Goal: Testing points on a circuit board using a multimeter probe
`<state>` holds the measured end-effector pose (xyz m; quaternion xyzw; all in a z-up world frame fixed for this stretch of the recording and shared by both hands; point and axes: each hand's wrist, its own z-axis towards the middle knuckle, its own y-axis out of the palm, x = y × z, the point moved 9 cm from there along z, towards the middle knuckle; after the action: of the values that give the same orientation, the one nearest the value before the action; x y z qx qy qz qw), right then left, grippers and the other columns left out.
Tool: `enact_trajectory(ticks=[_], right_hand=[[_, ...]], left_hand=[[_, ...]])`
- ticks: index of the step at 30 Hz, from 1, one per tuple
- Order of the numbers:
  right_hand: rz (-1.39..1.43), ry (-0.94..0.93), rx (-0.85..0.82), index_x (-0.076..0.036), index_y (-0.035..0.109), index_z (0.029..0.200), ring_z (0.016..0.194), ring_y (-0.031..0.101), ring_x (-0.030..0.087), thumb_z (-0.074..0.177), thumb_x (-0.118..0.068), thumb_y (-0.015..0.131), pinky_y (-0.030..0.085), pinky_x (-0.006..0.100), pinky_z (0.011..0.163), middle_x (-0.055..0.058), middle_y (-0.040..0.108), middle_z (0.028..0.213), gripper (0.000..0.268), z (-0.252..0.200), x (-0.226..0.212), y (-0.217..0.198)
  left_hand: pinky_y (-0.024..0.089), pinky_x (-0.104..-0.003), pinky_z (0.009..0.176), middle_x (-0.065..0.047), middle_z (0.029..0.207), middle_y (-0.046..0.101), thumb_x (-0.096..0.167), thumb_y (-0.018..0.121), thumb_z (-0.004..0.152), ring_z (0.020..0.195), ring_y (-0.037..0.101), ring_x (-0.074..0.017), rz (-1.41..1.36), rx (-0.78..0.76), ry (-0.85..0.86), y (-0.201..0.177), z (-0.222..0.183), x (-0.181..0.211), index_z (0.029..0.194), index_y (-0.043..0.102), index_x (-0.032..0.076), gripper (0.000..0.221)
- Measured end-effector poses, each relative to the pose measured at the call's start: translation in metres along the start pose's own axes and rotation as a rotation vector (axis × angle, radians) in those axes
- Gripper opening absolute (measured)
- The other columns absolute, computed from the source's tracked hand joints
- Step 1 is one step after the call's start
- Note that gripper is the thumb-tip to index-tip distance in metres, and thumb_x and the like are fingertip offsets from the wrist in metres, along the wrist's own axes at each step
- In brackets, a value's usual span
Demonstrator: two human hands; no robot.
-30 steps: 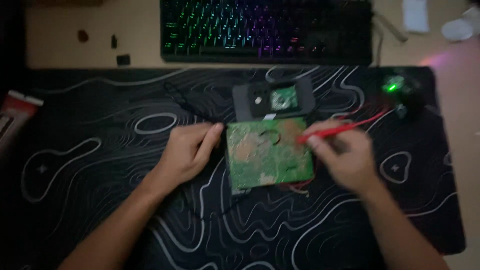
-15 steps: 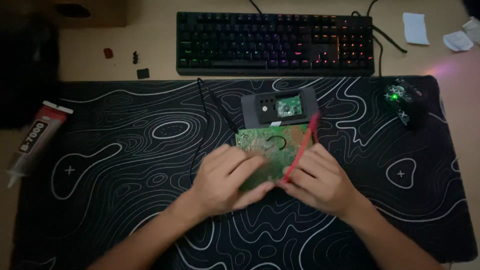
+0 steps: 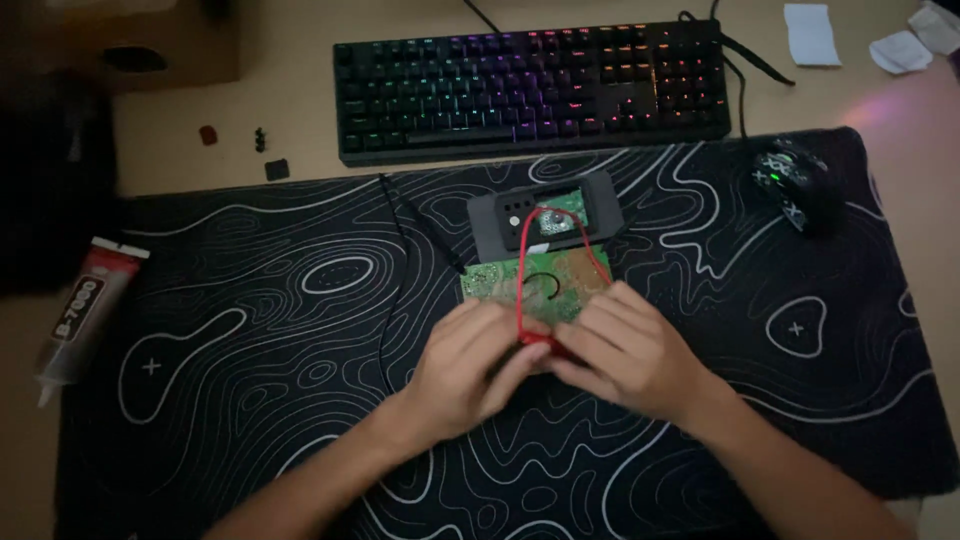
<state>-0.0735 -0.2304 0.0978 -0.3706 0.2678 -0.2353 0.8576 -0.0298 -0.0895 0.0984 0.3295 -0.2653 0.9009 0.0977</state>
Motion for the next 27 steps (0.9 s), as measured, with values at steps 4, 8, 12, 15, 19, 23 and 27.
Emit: enact_trajectory(ticks=[4,8,12,15,19,23,27], right_hand=[[0.035,0.064,0.08,0.005,0.08,0.109,0.067,0.065,0.041,0.106,-0.014,0.082,0.053,0.053,0.065,0.016,0.065,0.081,0.019,0.002,0.01,-0.009],[0.053,0.069,0.086,0.006,0.079,0.11,0.068,0.067,0.042,0.104,-0.012,0.083,0.052,0.053,0.063,0.017,0.065,0.082,0.02,-0.003,0.013,-0.006],[0.073,0.074,0.098,0.003,0.082,0.113,0.07,0.067,0.038,0.105,-0.014,0.083,0.053,0.05,0.067,0.013,0.066,0.086,0.019,-0.004,0.014,-0.004],[0.077,0.093,0.086,0.003,0.082,0.113,0.072,0.068,0.039,0.104,-0.012,0.085,0.054,0.05,0.068,0.014,0.069,0.088,0.018,0.002,0.013,-0.008],[0.087,0.143,0.079,0.003,0.083,0.116,0.071,0.07,0.039,0.103,-0.009,0.085,0.053,0.05,0.068,0.015,0.072,0.088,0.018,-0.003,0.02,-0.01],[0.118,0.157,0.088,0.002,0.084,0.12,0.07,0.069,0.035,0.101,-0.007,0.086,0.054,0.047,0.068,0.012,0.075,0.087,0.021,-0.014,0.03,-0.004],[0.181,0.11,0.082,0.003,0.083,0.115,0.069,0.066,0.036,0.104,-0.01,0.083,0.053,0.049,0.067,0.014,0.071,0.084,0.017,-0.013,0.022,-0.001]], left_hand=[[0.062,-0.051,0.071,-0.015,0.102,0.081,0.012,0.074,0.108,0.085,0.08,-0.0424,-0.029,0.036,-0.054,-0.002,-0.001,-0.012,0.121,0.083,0.003,0.018],[0.061,-0.054,0.07,-0.017,0.102,0.079,0.011,0.075,0.108,0.083,0.078,-0.0447,0.012,-0.005,-0.034,-0.001,-0.002,-0.006,0.121,0.081,0.001,0.018],[0.061,-0.051,0.07,-0.017,0.101,0.078,0.016,0.073,0.11,0.081,0.076,-0.0432,0.083,-0.017,0.033,0.0,-0.001,0.0,0.119,0.081,-0.001,0.02],[0.061,-0.05,0.071,-0.016,0.101,0.079,0.017,0.072,0.11,0.082,0.077,-0.0417,0.11,-0.021,0.033,-0.001,-0.001,-0.004,0.121,0.081,0.0,0.022],[0.06,-0.054,0.069,-0.019,0.102,0.079,0.012,0.07,0.109,0.081,0.077,-0.0459,0.087,-0.026,-0.009,-0.008,0.002,-0.012,0.125,0.078,-0.003,0.022],[0.061,-0.052,0.07,-0.017,0.1,0.078,0.01,0.069,0.11,0.08,0.076,-0.0455,0.036,0.025,-0.033,-0.01,0.001,-0.011,0.121,0.08,-0.001,0.019],[0.063,-0.054,0.072,-0.017,0.102,0.08,0.009,0.068,0.111,0.084,0.078,-0.0474,-0.032,0.034,-0.081,-0.008,-0.001,-0.012,0.123,0.081,0.001,0.019]])
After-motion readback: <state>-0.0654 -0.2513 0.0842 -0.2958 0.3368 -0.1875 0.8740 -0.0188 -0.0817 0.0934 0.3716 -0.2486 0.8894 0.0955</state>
